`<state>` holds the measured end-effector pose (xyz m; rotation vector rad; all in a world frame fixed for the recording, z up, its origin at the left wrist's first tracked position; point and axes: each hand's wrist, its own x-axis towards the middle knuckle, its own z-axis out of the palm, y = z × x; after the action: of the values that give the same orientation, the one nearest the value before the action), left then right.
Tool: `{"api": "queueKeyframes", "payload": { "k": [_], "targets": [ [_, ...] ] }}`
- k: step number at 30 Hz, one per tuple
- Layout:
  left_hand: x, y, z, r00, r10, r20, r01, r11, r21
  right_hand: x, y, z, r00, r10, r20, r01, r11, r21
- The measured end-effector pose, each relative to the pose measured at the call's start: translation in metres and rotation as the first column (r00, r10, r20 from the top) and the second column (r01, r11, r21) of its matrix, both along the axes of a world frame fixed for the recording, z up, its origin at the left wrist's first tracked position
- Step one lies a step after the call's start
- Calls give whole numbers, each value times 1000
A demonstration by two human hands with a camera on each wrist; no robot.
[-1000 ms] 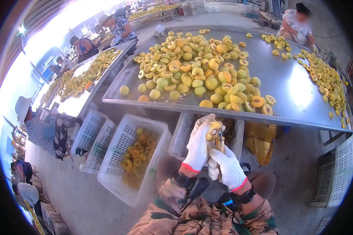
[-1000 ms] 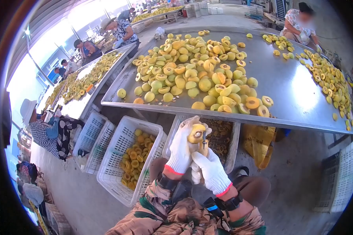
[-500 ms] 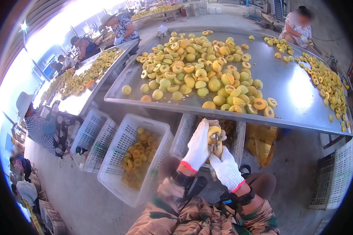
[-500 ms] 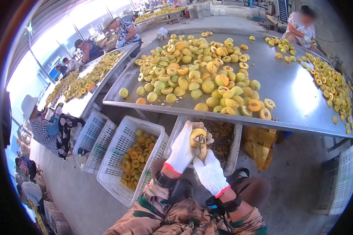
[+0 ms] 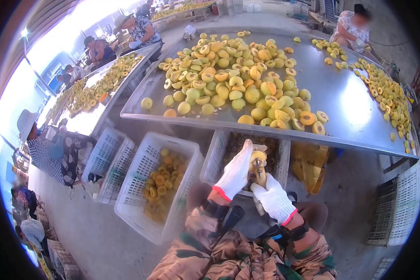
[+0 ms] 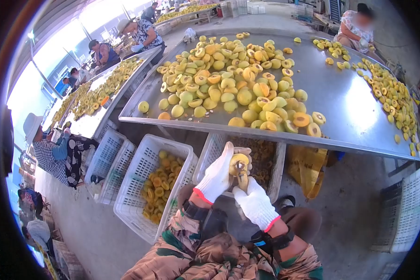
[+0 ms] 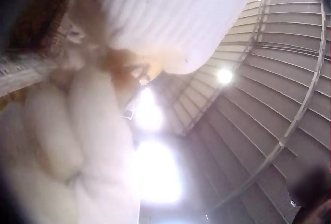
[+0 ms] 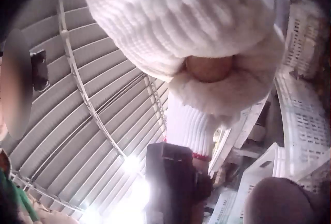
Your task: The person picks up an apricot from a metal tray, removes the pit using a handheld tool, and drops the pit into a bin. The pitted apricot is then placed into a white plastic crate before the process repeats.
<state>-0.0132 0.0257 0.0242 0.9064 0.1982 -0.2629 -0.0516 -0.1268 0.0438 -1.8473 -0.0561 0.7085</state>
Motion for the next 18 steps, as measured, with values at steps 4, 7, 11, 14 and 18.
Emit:
{"api": "queueKeyframes", "payload": {
  "k": [4,7,11,14,18],
  "targets": [
    [4,4,13,995,-62,-72,72,985,157,-5,-3,-7,890,152,429,-4,945,-328],
    [4,-9,13,984,164,-66,-146,965,219,-4,-1,20,973,57,-222,1,967,255],
    [-2,-15,14,966,259,-22,-246,939,238,-2,-1,15,949,80,-304,40,928,370],
    [6,-10,13,978,152,-141,-124,974,192,6,-10,12,961,148,-232,-63,938,340],
    [9,-12,12,977,118,-175,-70,963,261,9,-12,0,934,171,-314,-12,893,450]
  ]
}}
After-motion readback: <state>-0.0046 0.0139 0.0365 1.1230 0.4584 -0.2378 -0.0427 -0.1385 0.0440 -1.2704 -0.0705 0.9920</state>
